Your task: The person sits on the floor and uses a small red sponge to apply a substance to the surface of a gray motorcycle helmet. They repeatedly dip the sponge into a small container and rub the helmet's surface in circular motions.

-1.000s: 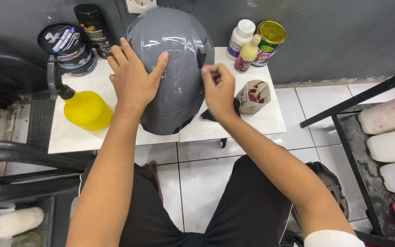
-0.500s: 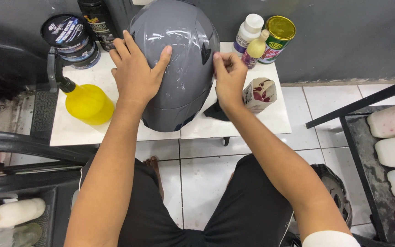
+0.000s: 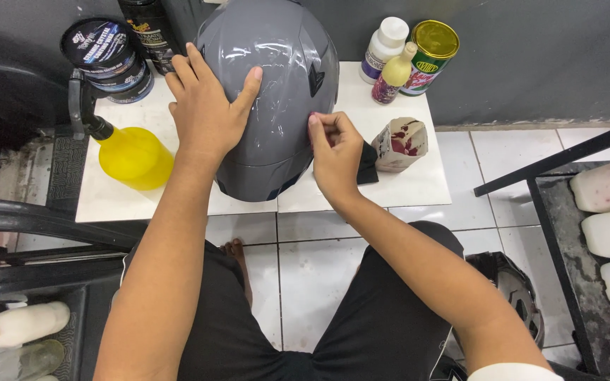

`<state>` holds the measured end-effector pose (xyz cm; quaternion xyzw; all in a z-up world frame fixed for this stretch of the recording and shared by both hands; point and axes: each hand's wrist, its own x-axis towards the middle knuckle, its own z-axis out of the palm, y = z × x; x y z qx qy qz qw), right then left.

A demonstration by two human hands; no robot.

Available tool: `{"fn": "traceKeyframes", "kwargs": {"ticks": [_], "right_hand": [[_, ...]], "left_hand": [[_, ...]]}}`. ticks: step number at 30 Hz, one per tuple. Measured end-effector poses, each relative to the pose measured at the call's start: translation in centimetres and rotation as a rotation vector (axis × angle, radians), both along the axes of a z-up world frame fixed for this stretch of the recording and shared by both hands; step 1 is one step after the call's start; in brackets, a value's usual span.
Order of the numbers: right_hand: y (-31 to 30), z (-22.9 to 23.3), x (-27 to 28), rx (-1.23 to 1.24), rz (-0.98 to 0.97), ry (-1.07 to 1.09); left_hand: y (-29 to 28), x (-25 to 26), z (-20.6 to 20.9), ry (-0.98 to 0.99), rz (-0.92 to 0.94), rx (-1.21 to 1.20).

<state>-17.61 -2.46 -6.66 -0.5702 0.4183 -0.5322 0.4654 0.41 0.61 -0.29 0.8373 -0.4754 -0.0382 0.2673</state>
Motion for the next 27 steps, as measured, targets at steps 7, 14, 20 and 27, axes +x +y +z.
{"fn": "traceKeyframes", "kwargs": {"ticks": [7, 14, 20, 27], "right_hand": [[-4.2, 0.1, 0.1, -0.027, -0.051, -0.097], [-3.8, -0.5, -0.1, -0.048, -0.030, -0.071], [-0.3, -1.3, -0.4, -0.173, 0.027, 0.051], [-3.6, -1.2, -0.3, -0.003, -0.087, -0.072]], "left_hand": [[-0.2, 0.0, -0.1, 0.011, 0.009, 0.012], [0.0, 0.1, -0.3, 0.011, 0.000, -0.001], [-0.1, 0.1, -0.2, 0.010, -0.009, -0.013], [0.0, 0.0, -0.3, 0.000, -0.014, -0.002]]}}
